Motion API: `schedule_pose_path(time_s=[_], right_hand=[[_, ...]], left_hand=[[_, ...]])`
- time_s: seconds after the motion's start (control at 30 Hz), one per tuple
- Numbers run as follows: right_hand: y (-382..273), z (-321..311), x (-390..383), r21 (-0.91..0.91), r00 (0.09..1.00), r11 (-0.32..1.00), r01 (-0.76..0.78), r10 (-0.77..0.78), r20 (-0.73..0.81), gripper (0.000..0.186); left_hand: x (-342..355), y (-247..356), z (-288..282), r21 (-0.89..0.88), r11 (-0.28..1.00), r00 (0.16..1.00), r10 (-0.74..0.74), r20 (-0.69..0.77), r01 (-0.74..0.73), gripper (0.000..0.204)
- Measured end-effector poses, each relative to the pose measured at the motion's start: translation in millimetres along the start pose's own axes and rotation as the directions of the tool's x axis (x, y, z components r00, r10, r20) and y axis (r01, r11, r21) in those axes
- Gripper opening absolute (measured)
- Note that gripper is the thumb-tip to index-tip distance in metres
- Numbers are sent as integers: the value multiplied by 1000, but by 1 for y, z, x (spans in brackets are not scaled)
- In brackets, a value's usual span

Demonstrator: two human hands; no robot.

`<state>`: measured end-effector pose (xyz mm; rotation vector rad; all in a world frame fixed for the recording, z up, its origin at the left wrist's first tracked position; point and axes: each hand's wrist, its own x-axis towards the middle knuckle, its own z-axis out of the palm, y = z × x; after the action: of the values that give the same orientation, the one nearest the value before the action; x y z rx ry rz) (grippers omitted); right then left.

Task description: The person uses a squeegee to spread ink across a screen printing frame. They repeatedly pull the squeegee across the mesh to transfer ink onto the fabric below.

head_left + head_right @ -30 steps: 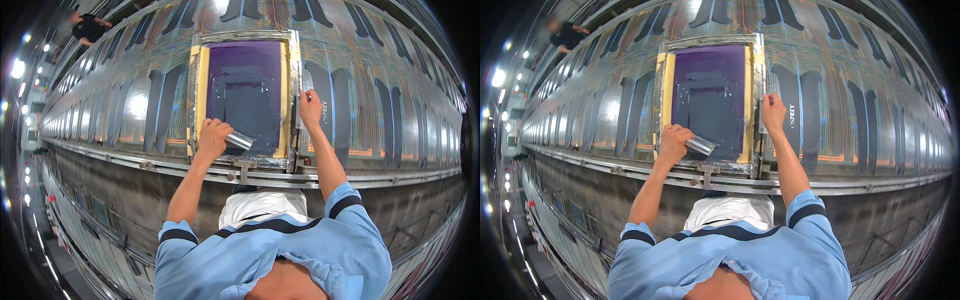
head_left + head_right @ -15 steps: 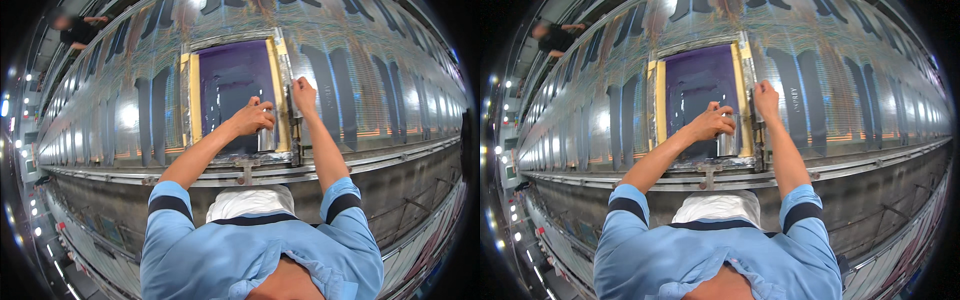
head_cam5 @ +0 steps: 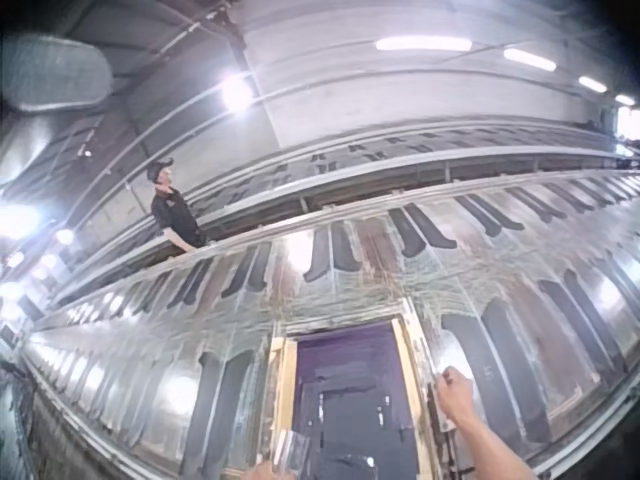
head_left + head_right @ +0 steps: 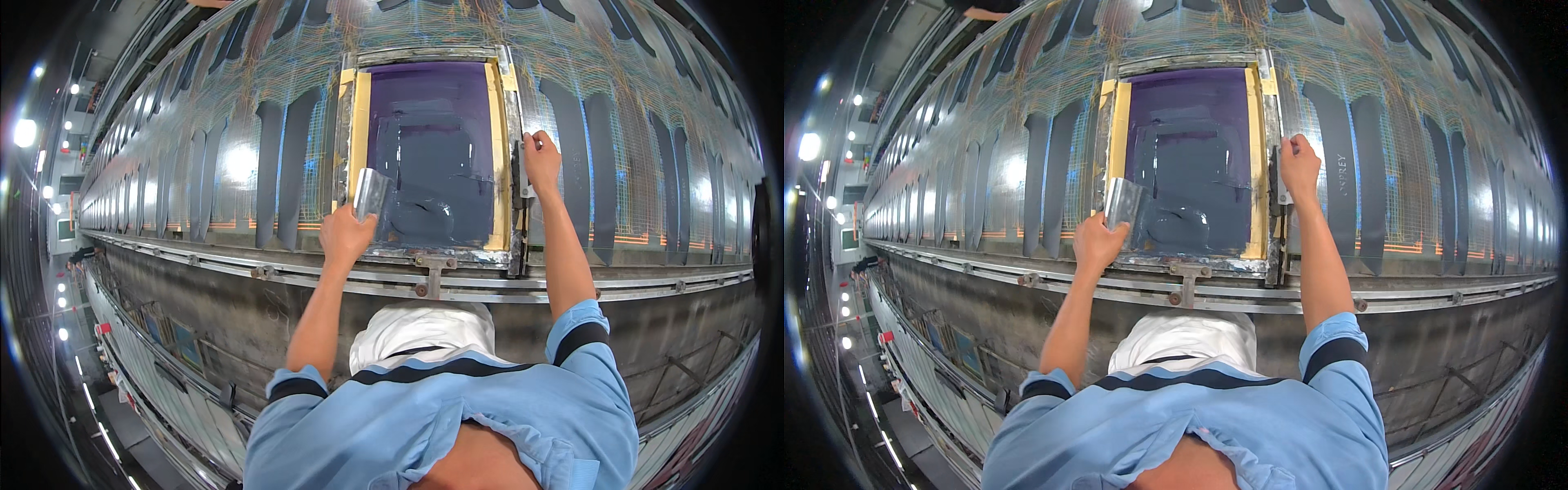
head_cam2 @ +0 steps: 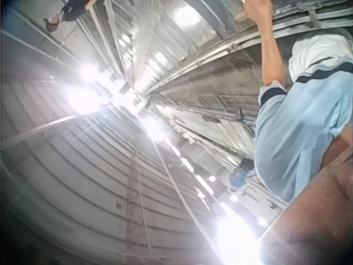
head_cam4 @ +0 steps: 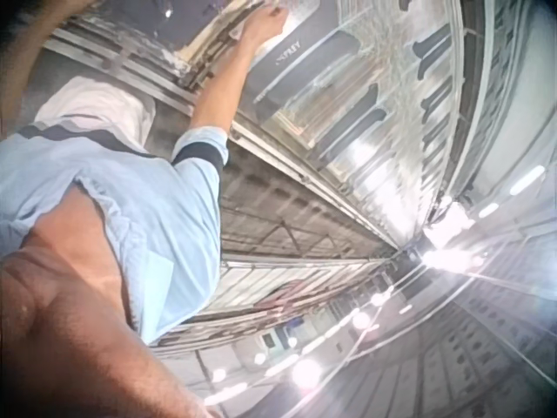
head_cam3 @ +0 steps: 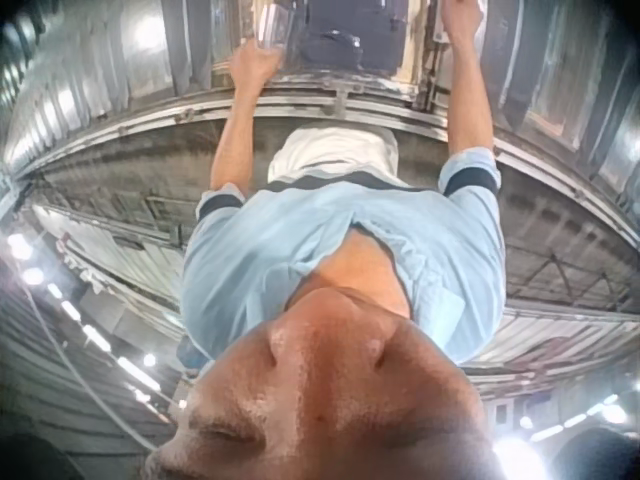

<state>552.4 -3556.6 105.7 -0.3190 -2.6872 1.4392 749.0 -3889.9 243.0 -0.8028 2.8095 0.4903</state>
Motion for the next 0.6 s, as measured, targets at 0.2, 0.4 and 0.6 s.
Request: schedule_pose_path(time_s=[0.2,0.4,0.6], right_hand=[[-9,1,-2,0,999,999,-38,38,7,30],[-5,-3,2,-64,997,996,63,-66,-42,28],[-6,0,-1,-40,999,999,29,-30,-23,26]], left_hand=[[-11,20,38,60,985,980,-150,-131,159,36],[-9,67,35,-32,988,987,154,51,-152,37],[76,51,34,-54,590,592,803,-64,-806,25]])
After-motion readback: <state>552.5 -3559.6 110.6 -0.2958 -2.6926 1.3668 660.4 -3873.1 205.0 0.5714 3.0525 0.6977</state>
